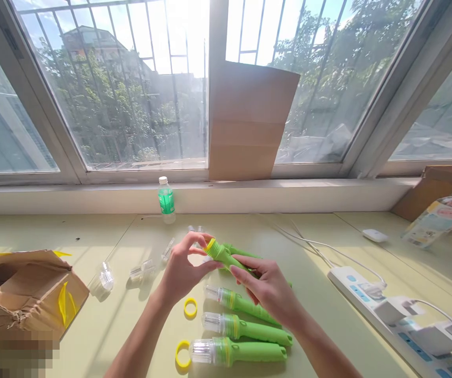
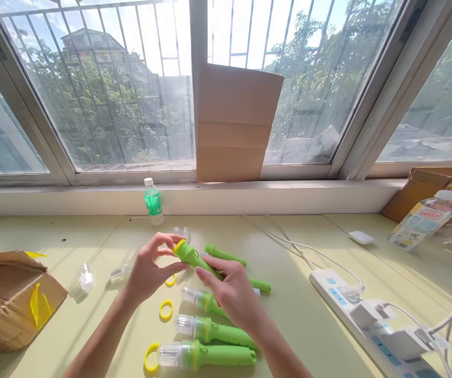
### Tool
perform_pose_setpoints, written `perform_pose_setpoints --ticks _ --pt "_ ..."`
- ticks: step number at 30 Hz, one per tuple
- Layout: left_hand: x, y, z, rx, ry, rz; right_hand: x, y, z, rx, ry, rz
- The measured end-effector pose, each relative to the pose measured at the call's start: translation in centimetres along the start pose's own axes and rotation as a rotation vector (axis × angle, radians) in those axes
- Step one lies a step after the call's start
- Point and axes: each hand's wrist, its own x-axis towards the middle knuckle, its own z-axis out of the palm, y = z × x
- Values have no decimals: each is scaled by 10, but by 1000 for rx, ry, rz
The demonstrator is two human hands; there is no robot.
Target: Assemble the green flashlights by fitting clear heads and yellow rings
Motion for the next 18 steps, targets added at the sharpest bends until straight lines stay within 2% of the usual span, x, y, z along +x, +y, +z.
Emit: perform_pose_setpoints --ticks 6,10,15,18 --pt "-1 0 6 13 81 15 4 12 -1 76 -18 1" --pt "-3 1 12 -33 52 4 6 15 -2 95 -2 -8" --pt "-5 4 13 -68 45 -8 4 10 -4 81 -21 104" --pt "-7 4 16 -46 91 21 3 8 -3 108 -28 116"
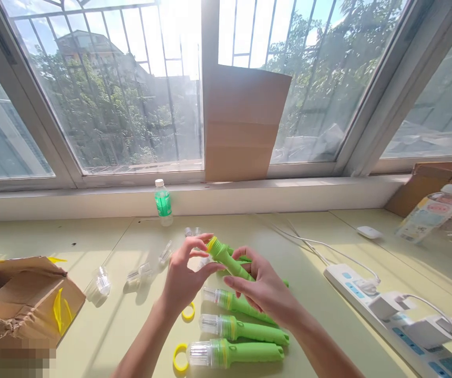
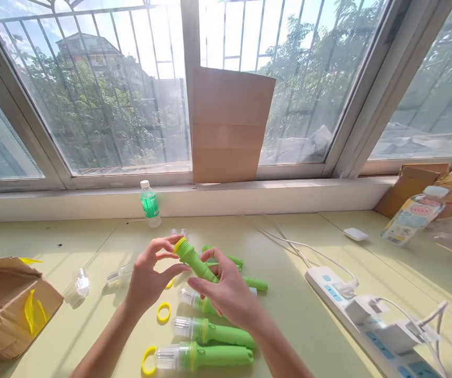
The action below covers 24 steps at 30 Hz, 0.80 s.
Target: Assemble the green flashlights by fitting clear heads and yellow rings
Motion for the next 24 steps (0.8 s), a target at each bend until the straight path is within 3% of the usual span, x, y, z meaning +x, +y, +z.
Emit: perform_pose_setpoints --ticks 3,6,10,19,24 --pt "-1 -2 2 -15 37 26 0 1 3 19 35 -51" --pt "1 -5 0 -24 0 60 1 1 3 -8 80 -120" --pt "4 -6 -5 74 -23 162 1 -1 -1 -81 5 -179" --pt "3 -2 -4 103 -74 197 -3 0 -4 -70 -75 -35" --pt "4 0 -9 168 -82 237 0 0 -5 -66 -42 -131"
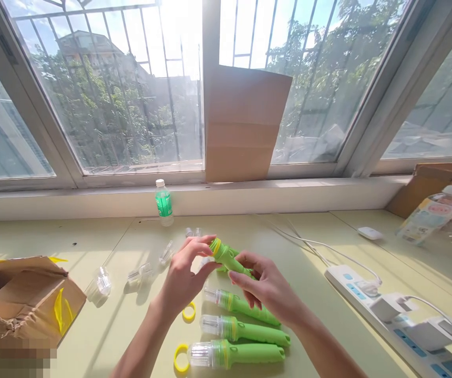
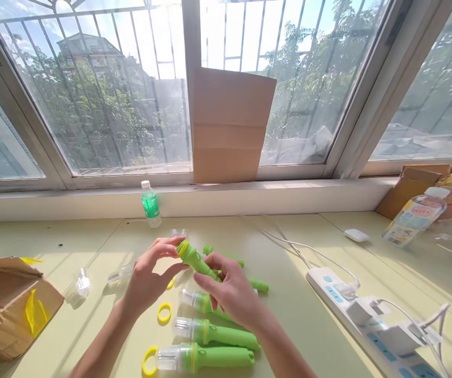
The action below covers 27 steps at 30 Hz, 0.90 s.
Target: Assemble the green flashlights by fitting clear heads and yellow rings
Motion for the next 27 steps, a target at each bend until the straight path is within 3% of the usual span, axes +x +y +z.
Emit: perform_pose_setpoints --ticks 4,8,11,16,19,23,27 --pt "-2 -2 2 70 13 37 2 -1 -3 -65 -7 -60" --pt "-4 -4 4 68 -64 -14 -1 -1 -1 -44 -34 50" --pt "-5 -4 4 97 -55 1 -2 -3 0 -17 -29 89" --pt "-5 -1 5 144 4 81 0 -5 -4 -56 30 -20" --pt "-5 -2 4 160 -24 52 1 -3 -6 -162 44 -71" --pt "-4 -4 3 143 -94 -15 1 -3 -3 -218 50 -49" --pt "-4 -3 1 147 -58 11 -1 -5 -1 -132 36 -21"
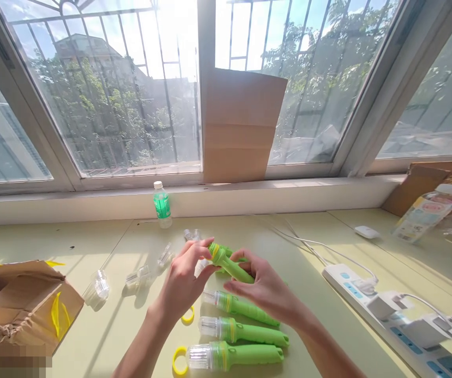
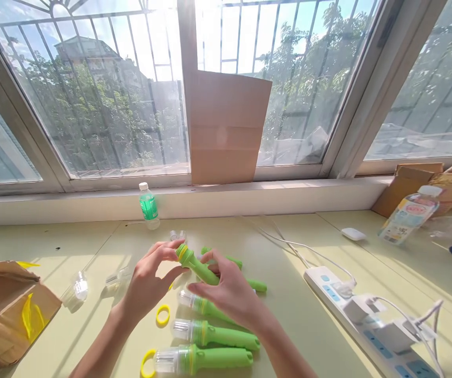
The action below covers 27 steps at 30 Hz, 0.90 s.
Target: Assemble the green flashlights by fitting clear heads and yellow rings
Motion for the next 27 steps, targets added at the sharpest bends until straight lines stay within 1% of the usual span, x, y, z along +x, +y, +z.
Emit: perform_pose_setpoints --ticks 4,8,9,11,13,16,18,21,24,27 --pt "1 0 -2 -12 0 0 -1 0 0 24 -3 37" --pt "1 2 -3 32 -7 24 1 4 0 -48 76 -55" --pt "1 2 -2 40 9 34 1 5 0 -48 72 -60" --pt "0 3 0 35 41 45 1 6 0 -4 19 -31" --pt "0 2 2 15 38 38 0 6 1 52 -27 0" --pt "-1 2 4 14 19 20 -1 5 2 117 -27 46" --pt "-1 2 5 22 50 36 -1 5 2 155 -22 63" --pt "0 4 3 6 89 88 0 4 2 181 -11 5" --pt "1 7 1 27 78 116 1 3 2 142 -16 -70" --pt "2 6 2 66 50 105 1 4 3 116 -54 -38"
